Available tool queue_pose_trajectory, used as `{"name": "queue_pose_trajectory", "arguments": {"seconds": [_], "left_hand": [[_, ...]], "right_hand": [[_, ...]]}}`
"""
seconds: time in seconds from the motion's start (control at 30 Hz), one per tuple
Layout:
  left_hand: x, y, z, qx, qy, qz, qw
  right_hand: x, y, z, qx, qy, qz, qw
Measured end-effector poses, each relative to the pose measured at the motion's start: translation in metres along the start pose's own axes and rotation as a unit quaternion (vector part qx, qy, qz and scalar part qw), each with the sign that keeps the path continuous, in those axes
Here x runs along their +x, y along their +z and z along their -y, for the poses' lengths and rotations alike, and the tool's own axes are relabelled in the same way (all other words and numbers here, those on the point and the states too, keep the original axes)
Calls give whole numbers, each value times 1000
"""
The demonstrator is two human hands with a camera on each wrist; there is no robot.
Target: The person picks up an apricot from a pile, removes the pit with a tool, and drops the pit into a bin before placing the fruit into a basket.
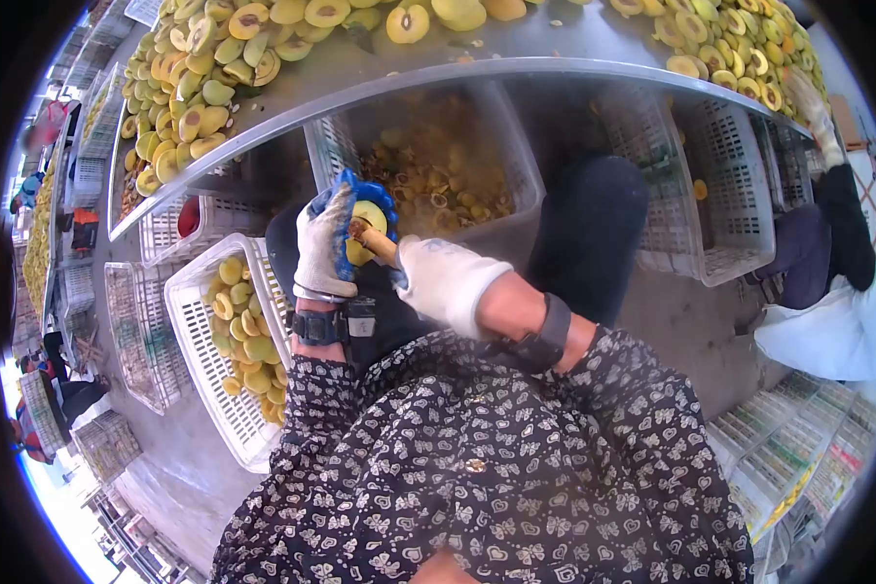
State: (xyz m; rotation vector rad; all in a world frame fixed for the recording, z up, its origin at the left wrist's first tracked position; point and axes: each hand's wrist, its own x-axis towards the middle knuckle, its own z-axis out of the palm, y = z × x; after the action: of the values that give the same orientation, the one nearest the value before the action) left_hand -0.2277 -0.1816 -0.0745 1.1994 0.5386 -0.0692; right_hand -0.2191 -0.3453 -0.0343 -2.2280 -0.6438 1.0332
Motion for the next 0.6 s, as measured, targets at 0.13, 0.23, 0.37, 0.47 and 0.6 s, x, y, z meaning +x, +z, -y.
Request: {"name": "queue_pose_trajectory", "arguments": {"seconds": [0.13, 0.23, 0.37, 0.47, 0.6], "left_hand": [[12, -9, 12, 47, -108, 65, 991], [22, -14, 21, 75, -124, 124, 982], [28, -8, 18, 39, -125, 132, 983], [37, 0, 17, 44, -143, 114, 982], [59, 11, 36, 64, -84, 31, 994]], "right_hand": [[-2, -4, -15, 210, 70, 154, 963], [0, 5, -33, 393, 87, 205, 892], [11, 24, -69, 713, 49, 315, 625], [21, 28, -78, 785, 73, 379, 484], [27, 34, -79, 831, 51, 349, 430]]}}
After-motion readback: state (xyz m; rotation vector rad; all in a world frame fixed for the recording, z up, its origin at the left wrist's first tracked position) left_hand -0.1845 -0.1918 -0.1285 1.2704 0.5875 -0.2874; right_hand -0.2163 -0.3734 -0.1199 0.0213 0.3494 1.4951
